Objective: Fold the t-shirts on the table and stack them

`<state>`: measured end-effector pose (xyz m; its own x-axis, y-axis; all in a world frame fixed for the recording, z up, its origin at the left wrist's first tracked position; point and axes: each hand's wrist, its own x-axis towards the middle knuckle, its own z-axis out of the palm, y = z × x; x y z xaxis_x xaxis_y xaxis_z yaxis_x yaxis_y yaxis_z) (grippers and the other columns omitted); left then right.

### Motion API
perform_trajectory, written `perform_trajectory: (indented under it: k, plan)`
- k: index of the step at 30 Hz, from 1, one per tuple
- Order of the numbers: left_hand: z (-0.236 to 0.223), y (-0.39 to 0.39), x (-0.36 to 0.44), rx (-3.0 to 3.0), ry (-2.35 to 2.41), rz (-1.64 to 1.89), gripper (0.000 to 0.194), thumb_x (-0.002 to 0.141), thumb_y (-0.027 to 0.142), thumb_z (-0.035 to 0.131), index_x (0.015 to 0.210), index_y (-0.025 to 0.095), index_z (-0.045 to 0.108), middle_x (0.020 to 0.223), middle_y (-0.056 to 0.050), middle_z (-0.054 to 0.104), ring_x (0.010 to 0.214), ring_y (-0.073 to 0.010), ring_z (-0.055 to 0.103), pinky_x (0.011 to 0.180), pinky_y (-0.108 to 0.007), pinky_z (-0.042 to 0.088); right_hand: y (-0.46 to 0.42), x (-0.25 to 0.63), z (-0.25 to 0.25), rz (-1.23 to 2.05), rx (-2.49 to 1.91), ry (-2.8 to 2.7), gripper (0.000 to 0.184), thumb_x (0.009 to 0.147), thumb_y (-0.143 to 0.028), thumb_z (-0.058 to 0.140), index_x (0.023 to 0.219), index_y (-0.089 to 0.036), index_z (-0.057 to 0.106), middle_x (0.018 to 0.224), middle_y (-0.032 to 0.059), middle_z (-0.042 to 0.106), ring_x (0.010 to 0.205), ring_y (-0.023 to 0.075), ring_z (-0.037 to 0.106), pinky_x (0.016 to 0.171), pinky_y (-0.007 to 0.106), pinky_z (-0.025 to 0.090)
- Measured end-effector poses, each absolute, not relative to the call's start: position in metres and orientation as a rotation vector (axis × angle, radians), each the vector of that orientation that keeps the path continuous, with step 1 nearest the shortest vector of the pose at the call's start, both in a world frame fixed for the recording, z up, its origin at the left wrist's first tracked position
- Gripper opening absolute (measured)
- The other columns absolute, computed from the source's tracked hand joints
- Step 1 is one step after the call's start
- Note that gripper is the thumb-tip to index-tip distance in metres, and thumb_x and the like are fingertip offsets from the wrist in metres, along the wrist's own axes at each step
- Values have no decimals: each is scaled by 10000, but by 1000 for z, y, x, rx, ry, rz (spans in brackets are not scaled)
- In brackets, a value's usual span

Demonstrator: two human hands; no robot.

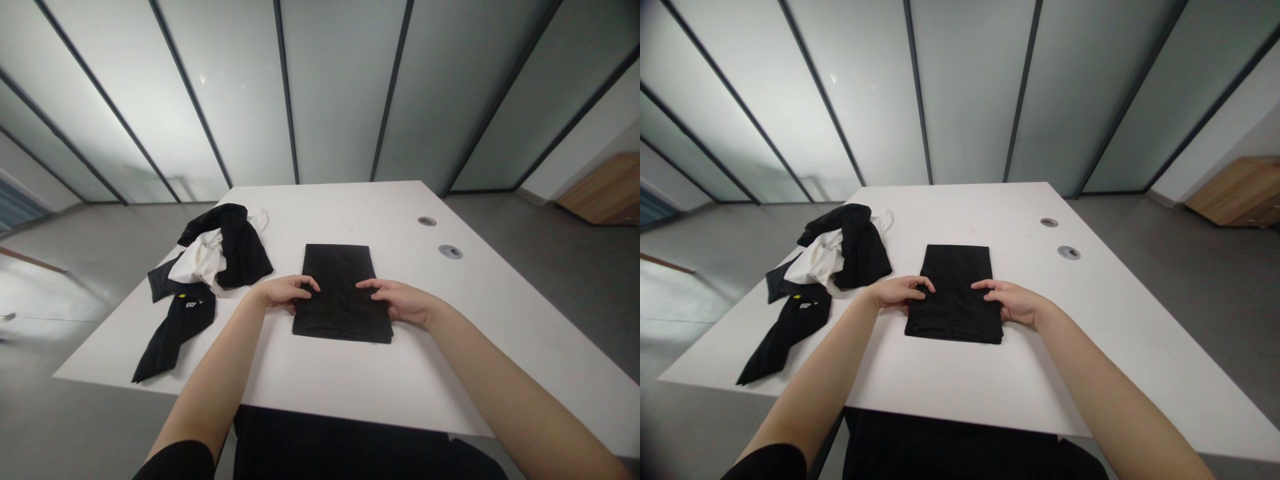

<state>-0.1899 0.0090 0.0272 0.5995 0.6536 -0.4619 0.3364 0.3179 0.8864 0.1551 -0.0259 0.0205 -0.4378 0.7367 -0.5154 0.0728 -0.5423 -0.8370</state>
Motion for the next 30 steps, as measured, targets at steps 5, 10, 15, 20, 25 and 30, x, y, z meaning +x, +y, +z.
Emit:
perform_trajectory:
  k: [5, 10, 15, 20, 25, 30]
  plan:
    - [17, 13, -180, 1443, 1137, 519, 376, 809, 315, 829, 1152, 221, 708, 712, 59, 544, 534, -86, 480, 480, -202, 339, -21, 148, 8, 1770, -1326, -1165, 497, 923, -185, 655, 1413, -262, 627, 1164, 97, 789, 910, 206, 774, 736, 305, 647]
    - [3, 19, -169, 1345, 1198, 847, 439, 843, 377, 828, 1219, 222, 663, 749, 40, 611, 639, -123, 590, 577, -212, 424, -17, 146, 5, 1557, -1286, -1117, 504, 925, -267, 716, 1419, -301, 622, 1183, 74, 775, 854, 200, 769, 667, 290, 631]
    - [8, 16, -175, 1340, 1112, 634, 469, 794, 406, 873, 1181, 206, 699, 788, 12, 655, 677, -141, 636, 588, -228, 452, -21, 143, 8, 1662, -1353, -1164, 442, 928, -253, 721, 1364, -296, 663, 1150, 78, 796, 932, 226, 768, 737, 319, 637]
    - [15, 13, -176, 1358, 1065, 436, 511, 773, 365, 873, 1206, 210, 648, 733, 28, 649, 602, -151, 640, 550, -249, 461, -18, 145, -2, 1565, -1458, -1334, 397, 897, -248, 746, 1293, -253, 718, 1007, 48, 794, 830, 201, 721, 692, 284, 592]
    - [19, 15, -178, 1427, 1075, 427, 450, 724, 321, 898, 1101, 206, 680, 693, 64, 554, 590, -121, 571, 539, -231, 437, -17, 153, -4, 1564, -1386, -1451, 369, 879, -231, 751, 1248, -236, 739, 986, 46, 778, 841, 196, 709, 692, 270, 581]
    - [24, 14, -183, 1494, 1143, 404, 489, 718, 388, 912, 1124, 221, 697, 680, 90, 442, 550, -94, 452, 485, -216, 368, -17, 155, -4, 1527, -1379, -1521, 423, 894, -289, 789, 1308, -244, 718, 951, 55, 766, 763, 204, 702, 622, 292, 592]
